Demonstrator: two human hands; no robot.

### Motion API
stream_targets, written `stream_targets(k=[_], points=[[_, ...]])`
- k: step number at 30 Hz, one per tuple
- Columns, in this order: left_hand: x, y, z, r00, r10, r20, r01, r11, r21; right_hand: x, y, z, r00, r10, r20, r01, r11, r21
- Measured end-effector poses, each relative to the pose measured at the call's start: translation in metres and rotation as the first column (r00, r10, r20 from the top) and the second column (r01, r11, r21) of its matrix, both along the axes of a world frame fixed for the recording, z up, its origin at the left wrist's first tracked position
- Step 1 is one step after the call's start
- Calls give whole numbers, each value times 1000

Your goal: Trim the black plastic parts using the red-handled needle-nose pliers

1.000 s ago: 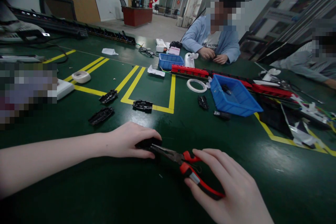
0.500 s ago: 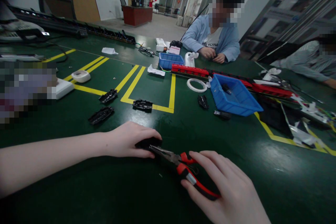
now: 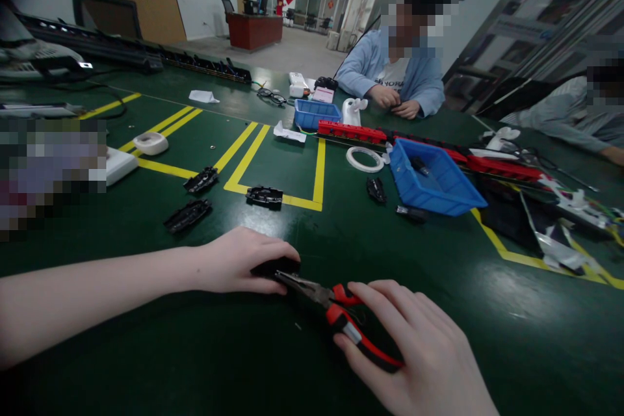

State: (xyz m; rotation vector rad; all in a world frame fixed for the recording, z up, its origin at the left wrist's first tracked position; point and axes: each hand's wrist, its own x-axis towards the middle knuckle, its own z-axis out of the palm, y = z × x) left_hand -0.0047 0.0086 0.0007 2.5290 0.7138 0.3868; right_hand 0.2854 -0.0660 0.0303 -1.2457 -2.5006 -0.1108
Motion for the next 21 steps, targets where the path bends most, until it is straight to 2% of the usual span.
stream_targets(k=[7, 14, 21], points=[[0, 1, 0, 1000, -10, -4, 10, 1000, 10, 8, 6, 0, 999, 31, 10, -30, 998, -47], [0, 1, -1, 1000, -14, 21, 14, 1000, -20, -1, 2, -14, 992, -34, -119, 26, 998, -65], [2, 0, 2, 1000, 3, 3, -3, 999, -33, 8, 15, -21, 996, 88, -31, -90, 994, -55]])
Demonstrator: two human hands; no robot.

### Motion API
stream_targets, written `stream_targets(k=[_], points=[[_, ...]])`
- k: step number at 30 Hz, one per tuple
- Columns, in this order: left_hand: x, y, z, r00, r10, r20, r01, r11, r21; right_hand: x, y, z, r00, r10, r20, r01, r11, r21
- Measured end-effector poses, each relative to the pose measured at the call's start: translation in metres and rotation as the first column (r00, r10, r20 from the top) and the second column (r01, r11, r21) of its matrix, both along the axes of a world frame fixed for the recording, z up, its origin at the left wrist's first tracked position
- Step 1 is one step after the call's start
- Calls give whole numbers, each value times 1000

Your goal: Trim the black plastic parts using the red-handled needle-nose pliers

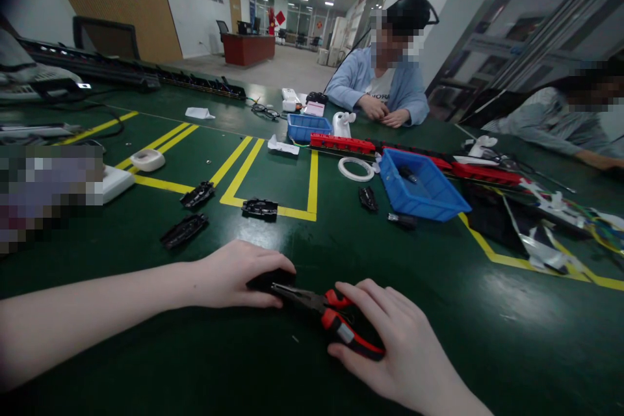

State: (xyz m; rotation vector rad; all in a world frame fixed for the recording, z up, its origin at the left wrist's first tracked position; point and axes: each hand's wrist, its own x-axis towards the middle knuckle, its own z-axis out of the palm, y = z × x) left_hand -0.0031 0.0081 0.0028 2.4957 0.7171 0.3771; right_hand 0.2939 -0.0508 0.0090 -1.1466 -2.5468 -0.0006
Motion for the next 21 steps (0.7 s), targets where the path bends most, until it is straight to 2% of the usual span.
stream_targets(k=[5, 10, 13, 21], points=[[0, 0, 1, 1000, -8, -4, 8, 1000, 16, 5, 6, 0, 998, 33, 43, -34, 999, 7], [-1, -2, 3, 1000, -3, -7, 3, 1000, 24, 10, 8, 2, 992, 71, 105, -82, 991, 110], [-1, -1, 1, 1000, -8, -5, 8, 1000, 28, 11, 9, 1, 992, 67, 104, -84, 982, 171], [0, 0, 0, 1000, -5, -2, 5, 1000, 26, 11, 10, -3, 992, 50, 113, -74, 972, 221]])
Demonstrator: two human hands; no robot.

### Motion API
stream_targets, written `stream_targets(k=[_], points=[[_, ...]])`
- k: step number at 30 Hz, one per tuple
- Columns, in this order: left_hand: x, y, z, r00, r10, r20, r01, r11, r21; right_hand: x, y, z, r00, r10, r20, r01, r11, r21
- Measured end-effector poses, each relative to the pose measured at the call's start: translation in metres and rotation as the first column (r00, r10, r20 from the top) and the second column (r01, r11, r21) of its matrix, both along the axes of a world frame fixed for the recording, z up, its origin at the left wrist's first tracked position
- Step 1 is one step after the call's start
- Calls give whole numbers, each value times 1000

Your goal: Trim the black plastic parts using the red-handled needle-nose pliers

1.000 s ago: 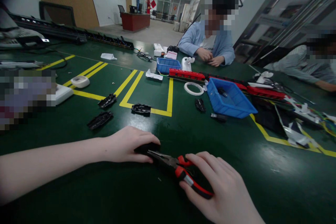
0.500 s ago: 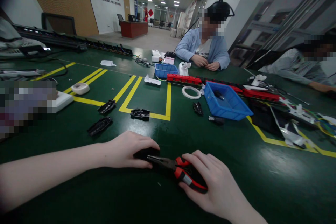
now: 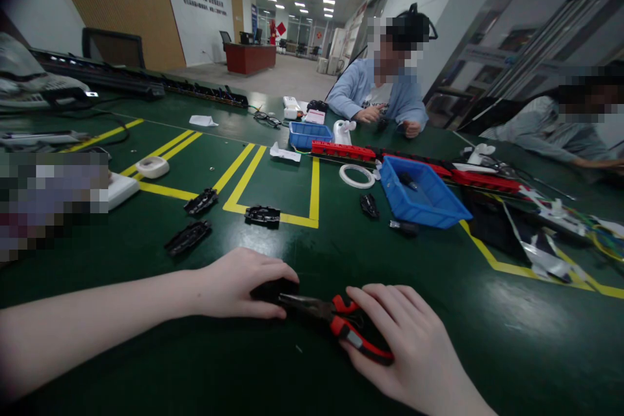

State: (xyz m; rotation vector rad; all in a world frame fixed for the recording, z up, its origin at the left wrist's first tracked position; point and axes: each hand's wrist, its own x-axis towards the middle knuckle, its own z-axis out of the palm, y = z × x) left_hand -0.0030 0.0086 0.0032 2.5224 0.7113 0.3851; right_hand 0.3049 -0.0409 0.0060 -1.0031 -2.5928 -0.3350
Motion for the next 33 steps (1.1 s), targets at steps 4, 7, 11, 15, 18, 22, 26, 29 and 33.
stream_targets(k=[4, 7, 11, 15, 18, 22, 26, 29, 33], points=[[0, -1, 1, 1000, 13, 5, -13, 1000, -10, 1, 0, -1, 1000, -14, -10, 14, 1000, 11], [-1, -2, 0, 1000, 13, 15, -13, 1000, -23, 1, 0, -2, 1000, -10, -26, 11, 1000, 11], [-1, -1, 0, 1000, 9, 12, -9, 1000, -28, 1, 0, -4, 1000, -13, -25, 14, 1000, 13], [-1, 0, 0, 1000, 12, 4, -12, 1000, -22, -3, -2, -3, 1000, 7, -13, -7, 1000, 8], [-1, 0, -1, 1000, 14, 9, -14, 1000, -16, -7, -4, -3, 1000, 24, 6, -24, 1000, 14], [-1, -1, -2, 1000, 7, 12, -7, 1000, -8, -10, -5, -4, 999, 36, 13, -36, 999, 22], [-1, -1, -2, 1000, 3, 13, -3, 1000, -5, -10, -5, -4, 999, 33, -5, -33, 999, 21], [-2, -1, -1, 1000, 8, 14, -7, 1000, -10, -9, -4, -2, 999, 20, -26, -20, 999, 25], [-1, -1, -2, 1000, 9, 21, -9, 1000, -5, -8, -3, -2, 999, 17, -35, -16, 999, 30]])
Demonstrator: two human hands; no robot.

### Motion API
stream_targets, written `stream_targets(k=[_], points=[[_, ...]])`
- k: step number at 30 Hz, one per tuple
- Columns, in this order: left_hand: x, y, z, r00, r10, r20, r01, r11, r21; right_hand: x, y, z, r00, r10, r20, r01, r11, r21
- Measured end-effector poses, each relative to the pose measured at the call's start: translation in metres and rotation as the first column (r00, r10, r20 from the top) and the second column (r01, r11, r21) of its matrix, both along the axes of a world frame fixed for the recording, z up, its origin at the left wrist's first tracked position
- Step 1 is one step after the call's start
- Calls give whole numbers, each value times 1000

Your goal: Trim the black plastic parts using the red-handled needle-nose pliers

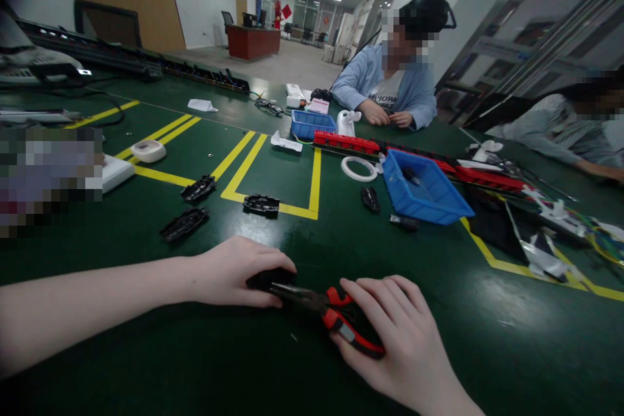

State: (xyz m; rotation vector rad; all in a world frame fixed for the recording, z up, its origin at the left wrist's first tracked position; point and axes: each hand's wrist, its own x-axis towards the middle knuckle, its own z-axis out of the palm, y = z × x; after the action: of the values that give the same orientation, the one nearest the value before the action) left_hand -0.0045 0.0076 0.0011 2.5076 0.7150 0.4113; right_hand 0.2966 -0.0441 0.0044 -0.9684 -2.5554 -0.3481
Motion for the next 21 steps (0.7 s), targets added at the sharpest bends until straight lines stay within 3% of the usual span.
stream_targets(k=[21], points=[[-1, 0, -3, 1000, -17, 8, 17, 1000, 19, -5, -4, -1, 1000, 6, 21, -5, 999, -52]])
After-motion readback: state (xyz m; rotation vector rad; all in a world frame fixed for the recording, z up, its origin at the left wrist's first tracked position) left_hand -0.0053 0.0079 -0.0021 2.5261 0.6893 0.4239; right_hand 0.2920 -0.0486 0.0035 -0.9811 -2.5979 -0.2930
